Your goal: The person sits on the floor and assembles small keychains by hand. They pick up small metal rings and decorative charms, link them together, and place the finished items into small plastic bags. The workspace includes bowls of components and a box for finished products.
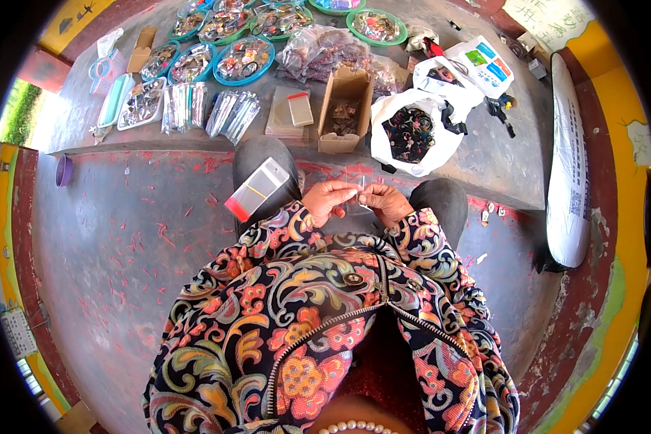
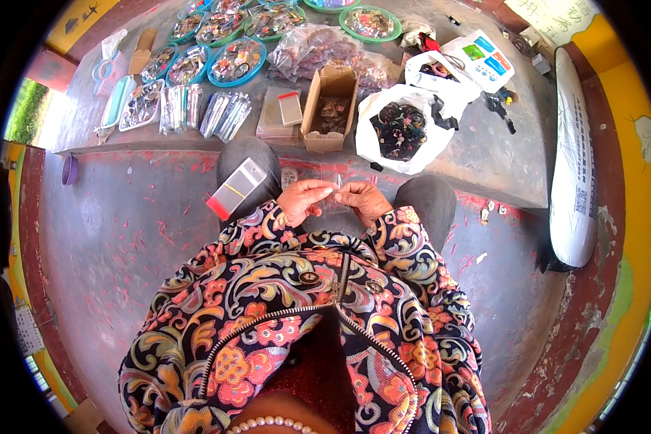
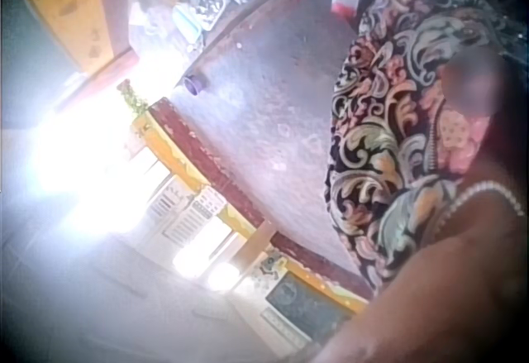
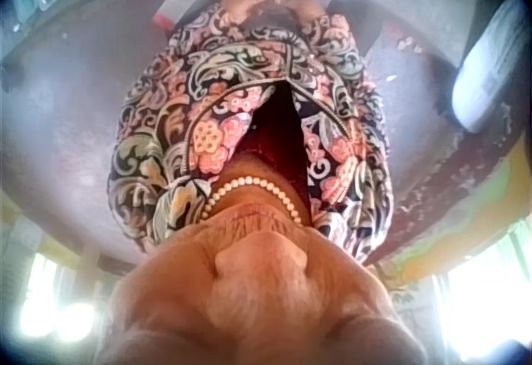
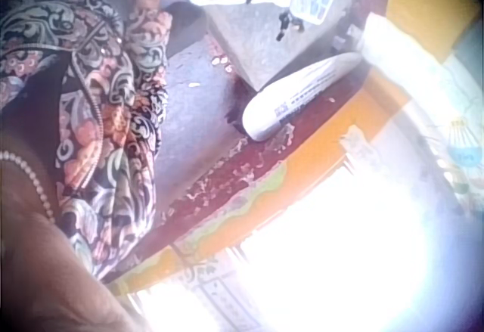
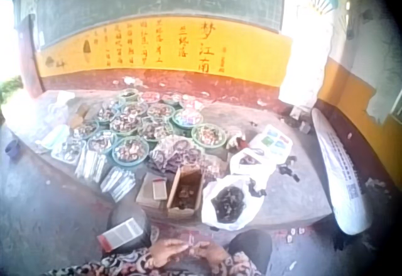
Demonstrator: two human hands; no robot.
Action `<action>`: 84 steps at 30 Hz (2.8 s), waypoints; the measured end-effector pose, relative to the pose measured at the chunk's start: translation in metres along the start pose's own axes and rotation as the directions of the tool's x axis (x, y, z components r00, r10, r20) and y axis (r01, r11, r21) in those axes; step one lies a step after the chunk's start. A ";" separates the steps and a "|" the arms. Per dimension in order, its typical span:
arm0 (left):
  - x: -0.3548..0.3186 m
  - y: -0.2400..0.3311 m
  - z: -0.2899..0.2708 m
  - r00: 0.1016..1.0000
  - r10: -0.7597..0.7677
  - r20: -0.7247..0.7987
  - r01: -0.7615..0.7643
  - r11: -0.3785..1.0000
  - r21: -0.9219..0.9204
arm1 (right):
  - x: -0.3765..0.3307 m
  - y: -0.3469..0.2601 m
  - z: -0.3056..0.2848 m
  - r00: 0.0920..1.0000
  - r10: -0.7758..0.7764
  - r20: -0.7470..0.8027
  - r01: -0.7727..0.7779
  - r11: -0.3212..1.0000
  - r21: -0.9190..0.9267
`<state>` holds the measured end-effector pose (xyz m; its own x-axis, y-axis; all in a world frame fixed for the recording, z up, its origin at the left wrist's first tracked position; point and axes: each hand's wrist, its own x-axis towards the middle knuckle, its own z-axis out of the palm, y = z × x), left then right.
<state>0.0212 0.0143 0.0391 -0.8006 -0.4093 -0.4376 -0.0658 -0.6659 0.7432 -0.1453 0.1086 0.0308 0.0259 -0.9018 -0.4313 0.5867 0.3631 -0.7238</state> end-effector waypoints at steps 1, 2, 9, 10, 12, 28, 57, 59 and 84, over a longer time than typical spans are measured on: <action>0.001 -0.002 -0.002 1.000 0.018 -0.013 -0.017 0.999 0.028 | 0.000 0.001 0.000 1.000 -0.001 -0.013 0.001 1.000 -0.010; 0.002 -0.004 -0.003 0.999 0.023 -0.038 -0.022 0.999 0.032 | 0.000 0.001 0.001 1.000 -0.002 -0.025 0.001 1.000 -0.020; 0.001 0.000 -0.002 0.984 0.077 -0.163 -0.065 0.995 0.077 | 0.002 0.002 0.000 0.998 0.014 -0.068 -0.022 0.993 -0.113; 0.001 0.000 -0.003 0.981 0.089 -0.169 -0.075 0.993 0.089 | 0.002 0.001 0.001 0.998 0.017 -0.064 -0.026 0.990 -0.136; 0.002 -0.001 -0.003 0.978 0.098 -0.187 -0.083 0.993 0.086 | 0.001 -0.001 0.001 0.998 0.021 -0.062 -0.032 0.982 -0.185; 0.005 -0.003 -0.004 0.974 0.074 -0.212 -0.060 0.996 0.073 | 0.002 0.005 0.002 0.996 0.093 -0.014 -0.091 0.918 -0.385; 0.005 -0.005 -0.003 0.974 0.039 -0.222 -0.053 0.997 -0.055 | -0.002 0.000 0.016 0.988 -0.055 -0.145 -0.021 0.879 -0.477; 0.007 -0.006 -0.005 0.967 0.058 -0.248 -0.060 0.998 0.002 | 0.000 0.001 0.010 0.929 -0.304 -0.213 0.076 0.717 -0.693; 0.008 -0.012 -0.001 0.956 0.236 -0.173 -0.083 0.785 0.614 | -0.016 -0.011 0.040 0.837 -0.546 0.032 0.077 0.060 -0.995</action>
<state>0.0161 0.0190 0.0263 -0.6783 -0.6562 -0.3307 -0.3513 -0.1057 0.9303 -0.1198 0.1097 0.0670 -0.2724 -0.9608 0.0516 -0.7686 0.1850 -0.6124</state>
